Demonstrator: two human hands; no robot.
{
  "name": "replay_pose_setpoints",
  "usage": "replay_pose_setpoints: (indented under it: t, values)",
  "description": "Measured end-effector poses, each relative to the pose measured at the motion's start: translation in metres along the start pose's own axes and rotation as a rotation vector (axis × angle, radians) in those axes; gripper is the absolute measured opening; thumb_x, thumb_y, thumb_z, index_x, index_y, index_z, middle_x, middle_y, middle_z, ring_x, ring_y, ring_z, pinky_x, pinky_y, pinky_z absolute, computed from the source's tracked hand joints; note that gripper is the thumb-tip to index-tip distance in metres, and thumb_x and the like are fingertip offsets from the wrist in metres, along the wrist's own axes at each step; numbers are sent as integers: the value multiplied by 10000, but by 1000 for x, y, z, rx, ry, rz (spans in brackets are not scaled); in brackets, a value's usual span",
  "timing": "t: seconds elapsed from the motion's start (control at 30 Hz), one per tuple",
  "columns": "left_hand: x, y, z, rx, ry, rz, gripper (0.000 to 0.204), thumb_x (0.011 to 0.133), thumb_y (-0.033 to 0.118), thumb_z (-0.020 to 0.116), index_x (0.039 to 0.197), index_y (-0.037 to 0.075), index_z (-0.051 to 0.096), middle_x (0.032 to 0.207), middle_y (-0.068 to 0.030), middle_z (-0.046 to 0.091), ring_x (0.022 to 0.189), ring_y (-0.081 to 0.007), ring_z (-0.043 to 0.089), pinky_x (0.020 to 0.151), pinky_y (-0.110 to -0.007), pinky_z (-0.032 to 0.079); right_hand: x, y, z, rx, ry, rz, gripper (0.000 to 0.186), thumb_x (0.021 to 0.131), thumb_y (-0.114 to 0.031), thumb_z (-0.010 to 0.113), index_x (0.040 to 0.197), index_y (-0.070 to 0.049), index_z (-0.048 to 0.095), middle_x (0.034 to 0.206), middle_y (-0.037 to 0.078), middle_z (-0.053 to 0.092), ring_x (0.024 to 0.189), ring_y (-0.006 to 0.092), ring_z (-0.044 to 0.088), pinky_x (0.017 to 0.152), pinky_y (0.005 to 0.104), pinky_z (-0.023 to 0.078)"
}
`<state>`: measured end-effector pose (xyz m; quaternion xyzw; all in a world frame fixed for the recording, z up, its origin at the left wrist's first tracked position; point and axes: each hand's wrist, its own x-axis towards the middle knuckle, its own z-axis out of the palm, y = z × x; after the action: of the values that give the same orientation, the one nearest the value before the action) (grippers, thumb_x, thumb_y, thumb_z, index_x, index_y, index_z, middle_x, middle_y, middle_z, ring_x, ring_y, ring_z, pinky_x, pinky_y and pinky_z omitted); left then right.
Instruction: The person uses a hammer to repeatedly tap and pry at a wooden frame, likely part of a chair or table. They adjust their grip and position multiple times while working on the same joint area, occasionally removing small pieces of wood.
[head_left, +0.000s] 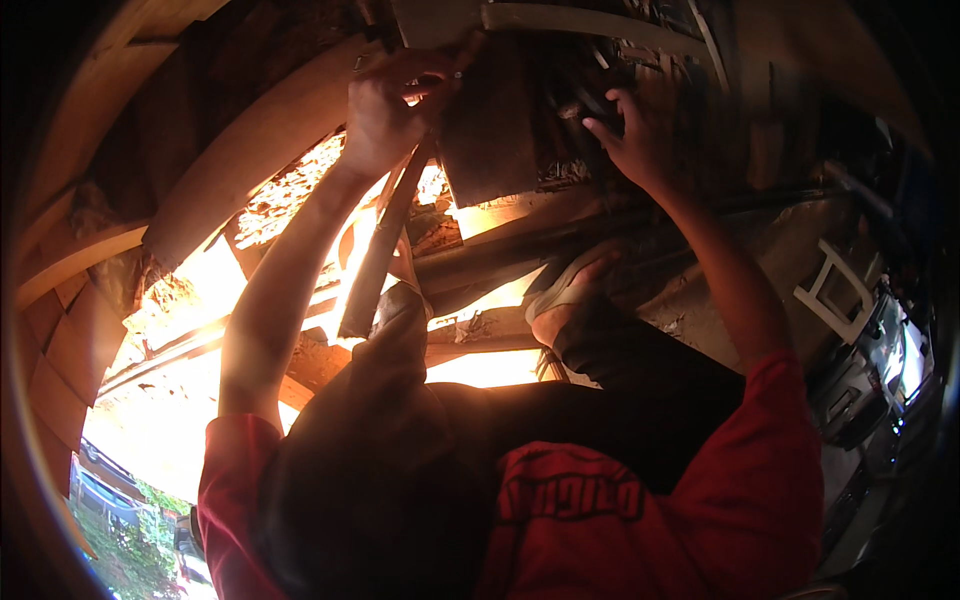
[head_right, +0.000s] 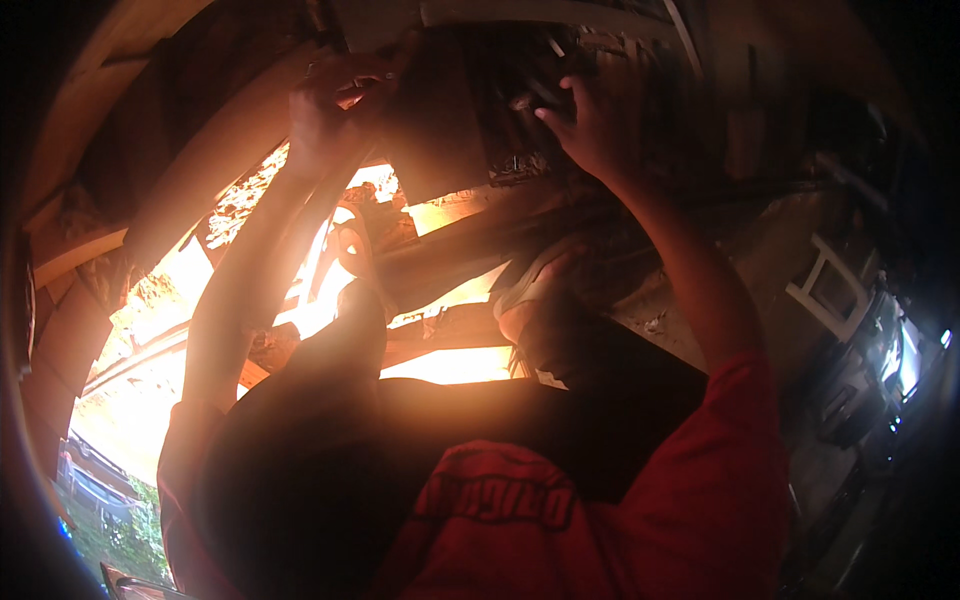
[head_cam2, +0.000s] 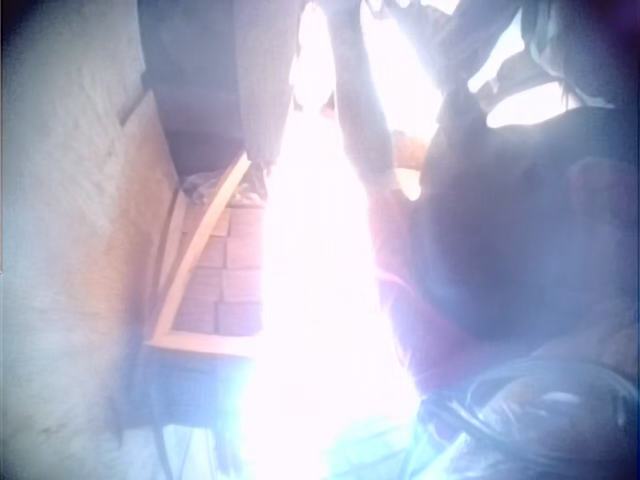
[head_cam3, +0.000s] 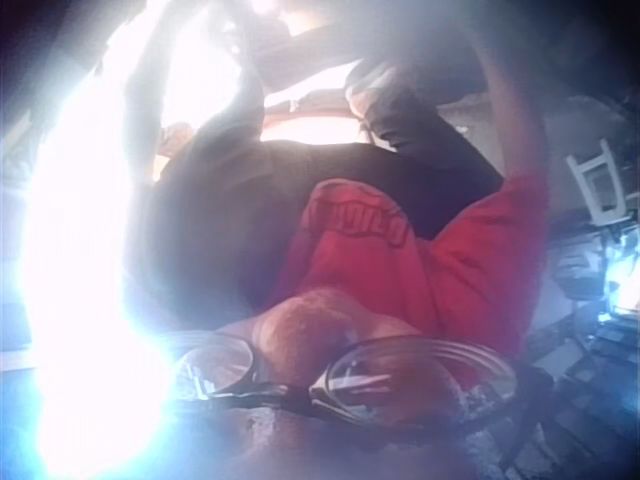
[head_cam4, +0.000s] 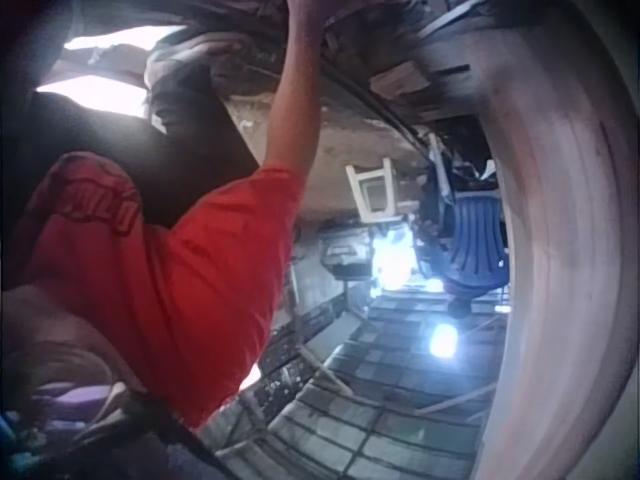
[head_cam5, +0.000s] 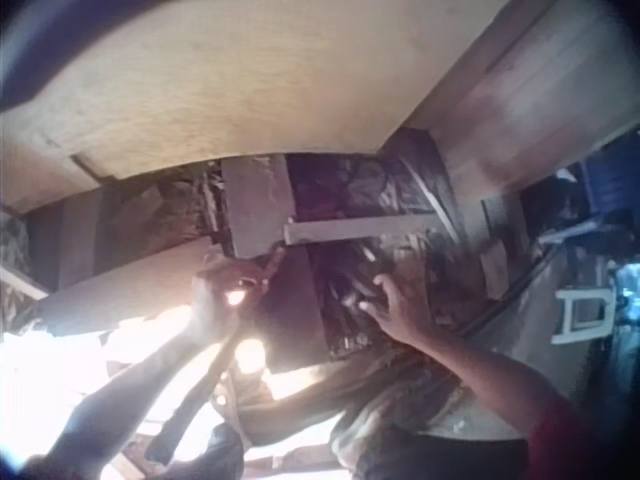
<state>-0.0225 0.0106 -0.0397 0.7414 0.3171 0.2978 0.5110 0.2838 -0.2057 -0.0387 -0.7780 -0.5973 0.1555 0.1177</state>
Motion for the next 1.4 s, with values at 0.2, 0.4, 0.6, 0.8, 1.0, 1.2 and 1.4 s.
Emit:
replay_pose_setpoints:
  t: [0.2,0.4,0.6,0.8,1.0,1.2,1.4]
  values:
    - [0,1,-2,-58,-12,-28,131,915,-3,798,1046,-2,798,1080,-136,792,946,-233,813,852,-355,709,-10,10,-9,-329,68,-216,420,1013,-359,762,1263,-35,669,1084,198,735,1020,416,712,941,507,535]
    - [-1,-3,-3,-73,-13,22,134,920,0,791,1054,2,794,1058,-137,784,938,-252,814,827,-349,707,-23,-33,-65,164,-149,183,394,1081,-341,674,1278,-1,648,1008,231,760,967,459,745,837,549,571]
    - [-6,-7,-3,-47,-6,39,136,927,46,792,1057,9,794,1034,-136,779,906,-250,815,794,-351,694,-12,-99,-95,164,-300,33,340,1068,-285,694,1268,-15,642,884,213,756,836,432,766,698,499,587]
    - [-8,-6,-4,-68,21,23,142,934,70,792,1061,6,787,1059,-130,779,890,-257,812,794,-355,687,2,-126,-71,332,-142,-153,196,1069,-162,708,1155,7,656,826,163,740,771,329,792,654,409,566]
    - [-7,-11,1,-90,45,20,132,927,70,791,1046,12,787,1065,-127,780,879,-271,806,802,-346,680,-2,-114,-76,302,-212,-62,229,1051,-132,711,1249,-23,678,946,190,772,897,400,790,750,459,608]
    - [-7,-14,2,-109,42,41,122,906,64,788,1022,26,788,1058,-126,778,855,-278,799,768,-372,668,-4,-118,-74,182,-231,-61,257,1046,-130,719,1254,14,672,968,193,789,908,397,797,765,447,619]
    - [-13,-8,2,-32,24,18,149,892,58,795,1038,34,781,1045,-119,776,853,-274,798,772,-359,677,-11,-120,-72,260,-131,-96,285,1049,-159,715,1256,32,675,957,213,787,870,407,787,754,451,613]
